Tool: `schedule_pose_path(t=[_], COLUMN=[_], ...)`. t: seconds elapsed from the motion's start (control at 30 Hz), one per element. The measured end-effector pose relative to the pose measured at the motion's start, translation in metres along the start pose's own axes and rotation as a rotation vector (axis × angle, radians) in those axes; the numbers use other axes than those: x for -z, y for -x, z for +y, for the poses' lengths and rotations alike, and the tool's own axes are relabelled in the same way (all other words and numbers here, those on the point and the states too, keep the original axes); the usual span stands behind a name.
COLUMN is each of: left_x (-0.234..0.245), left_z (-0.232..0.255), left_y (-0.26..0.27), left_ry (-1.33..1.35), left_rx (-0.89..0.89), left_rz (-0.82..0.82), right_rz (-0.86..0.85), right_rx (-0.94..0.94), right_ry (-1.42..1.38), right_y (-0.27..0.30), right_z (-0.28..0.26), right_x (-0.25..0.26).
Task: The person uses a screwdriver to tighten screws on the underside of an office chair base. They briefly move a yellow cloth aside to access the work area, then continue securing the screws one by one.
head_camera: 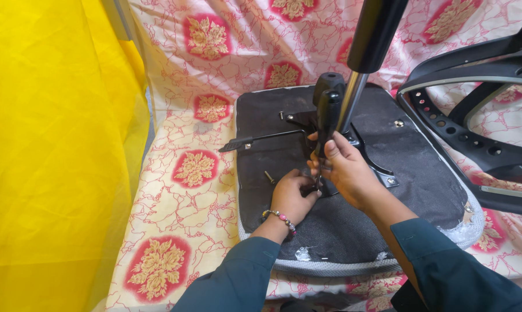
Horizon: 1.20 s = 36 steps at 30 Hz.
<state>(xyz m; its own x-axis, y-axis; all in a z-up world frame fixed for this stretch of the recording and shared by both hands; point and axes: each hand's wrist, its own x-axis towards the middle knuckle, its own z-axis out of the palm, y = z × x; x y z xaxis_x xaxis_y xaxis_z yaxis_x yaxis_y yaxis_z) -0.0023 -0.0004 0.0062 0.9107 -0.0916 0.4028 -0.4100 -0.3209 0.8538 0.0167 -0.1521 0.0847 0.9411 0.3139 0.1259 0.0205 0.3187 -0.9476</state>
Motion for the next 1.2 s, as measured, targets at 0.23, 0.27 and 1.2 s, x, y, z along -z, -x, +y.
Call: schedule_pose_path(t=[0.23,0.27,1.2], left_x=[-0.001,-0.001,-0.003], left_z=[-0.003,-0.004,-0.002], left_y=[-0.002,-0.002,-0.002], left_ry=[-0.093,-0.102,0.009], left_rx=[0.017,0.012,0.129], left_rz=[0.004,0.006,0.018], right_rz=[0.194,0.204,0.107], right_rx=[0.206,0.350,0.293], right_ry=[0.718,0.874,1.041], right_y=[0.007,0.009,0.011], right_z=[-0.020,-0.024,-0.052], right_x=[-0.020,-0.021,-0.019])
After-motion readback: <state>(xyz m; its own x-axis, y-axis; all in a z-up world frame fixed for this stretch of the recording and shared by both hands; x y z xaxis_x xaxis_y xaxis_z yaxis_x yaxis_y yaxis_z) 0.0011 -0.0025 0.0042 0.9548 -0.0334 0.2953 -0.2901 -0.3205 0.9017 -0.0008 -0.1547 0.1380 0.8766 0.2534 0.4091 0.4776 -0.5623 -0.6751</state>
